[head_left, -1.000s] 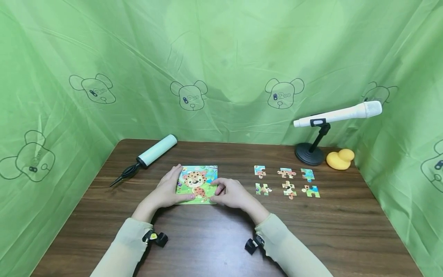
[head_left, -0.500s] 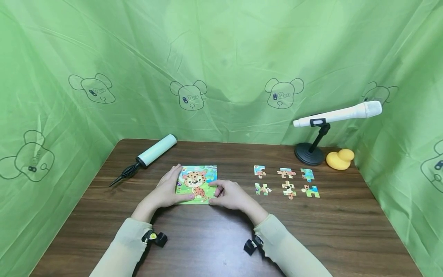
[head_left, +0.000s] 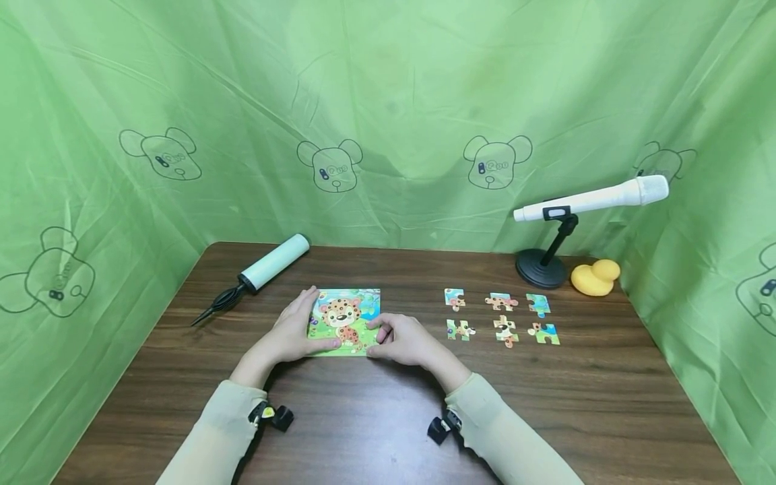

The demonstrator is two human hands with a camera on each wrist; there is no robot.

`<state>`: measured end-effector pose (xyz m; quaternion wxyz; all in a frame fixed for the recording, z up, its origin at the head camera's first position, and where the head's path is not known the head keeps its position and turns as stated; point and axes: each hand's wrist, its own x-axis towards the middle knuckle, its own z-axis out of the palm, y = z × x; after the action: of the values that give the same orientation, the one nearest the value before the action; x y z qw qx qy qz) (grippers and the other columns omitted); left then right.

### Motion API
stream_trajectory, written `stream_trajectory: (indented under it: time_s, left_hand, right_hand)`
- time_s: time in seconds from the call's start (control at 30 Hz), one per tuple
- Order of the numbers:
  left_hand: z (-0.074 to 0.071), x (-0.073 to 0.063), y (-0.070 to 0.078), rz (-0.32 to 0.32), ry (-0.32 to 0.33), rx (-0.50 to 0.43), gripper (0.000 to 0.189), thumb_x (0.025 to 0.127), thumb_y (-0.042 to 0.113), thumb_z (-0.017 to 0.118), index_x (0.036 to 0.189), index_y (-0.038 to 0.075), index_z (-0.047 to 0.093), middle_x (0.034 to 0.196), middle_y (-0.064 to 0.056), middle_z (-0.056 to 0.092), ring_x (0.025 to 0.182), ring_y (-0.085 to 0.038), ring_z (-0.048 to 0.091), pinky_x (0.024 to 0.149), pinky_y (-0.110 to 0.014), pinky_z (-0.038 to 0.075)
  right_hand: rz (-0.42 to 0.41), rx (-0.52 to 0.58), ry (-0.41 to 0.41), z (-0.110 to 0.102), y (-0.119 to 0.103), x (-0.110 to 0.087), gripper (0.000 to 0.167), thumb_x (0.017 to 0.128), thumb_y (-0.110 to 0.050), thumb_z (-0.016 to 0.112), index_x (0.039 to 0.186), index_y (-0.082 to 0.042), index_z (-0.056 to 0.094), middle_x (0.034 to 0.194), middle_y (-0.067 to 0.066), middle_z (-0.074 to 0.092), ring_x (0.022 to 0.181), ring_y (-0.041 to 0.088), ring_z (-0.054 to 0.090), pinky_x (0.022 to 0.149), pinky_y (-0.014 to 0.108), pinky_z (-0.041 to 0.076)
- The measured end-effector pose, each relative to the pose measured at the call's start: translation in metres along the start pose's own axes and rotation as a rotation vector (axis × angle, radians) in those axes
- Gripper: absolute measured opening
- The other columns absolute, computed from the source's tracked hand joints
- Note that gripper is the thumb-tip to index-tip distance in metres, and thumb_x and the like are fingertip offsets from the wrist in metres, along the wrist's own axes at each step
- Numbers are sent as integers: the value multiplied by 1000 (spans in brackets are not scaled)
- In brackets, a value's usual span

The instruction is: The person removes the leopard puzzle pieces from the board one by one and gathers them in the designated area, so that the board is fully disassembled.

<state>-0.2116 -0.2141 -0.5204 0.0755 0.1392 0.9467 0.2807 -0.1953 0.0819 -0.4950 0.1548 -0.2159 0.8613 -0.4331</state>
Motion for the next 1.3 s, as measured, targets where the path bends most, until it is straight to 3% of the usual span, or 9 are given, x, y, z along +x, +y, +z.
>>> stream_trajectory:
  time_s: [0.87,1.3]
  left_hand:
    - [0,1,1,-16,-10,-10,131,84,72,85,173,1,20,180,-24,17,164,-50,14,127,-73,20]
    - [0,2,1,-25,-12,-16,133,82,74,85,173,2,19,180,-23,15,165,-49,13,128,-72,19]
  right_hand:
    - [-15,-76,34,3,-1,3,42,85,-12,92,123,-8,74,95,4,69,74,6,61,75,26,54]
    - [-38,-29,60,3,-1,3,45,82,-7,93,122,-9,72,107,9,71,77,8,65,75,26,57]
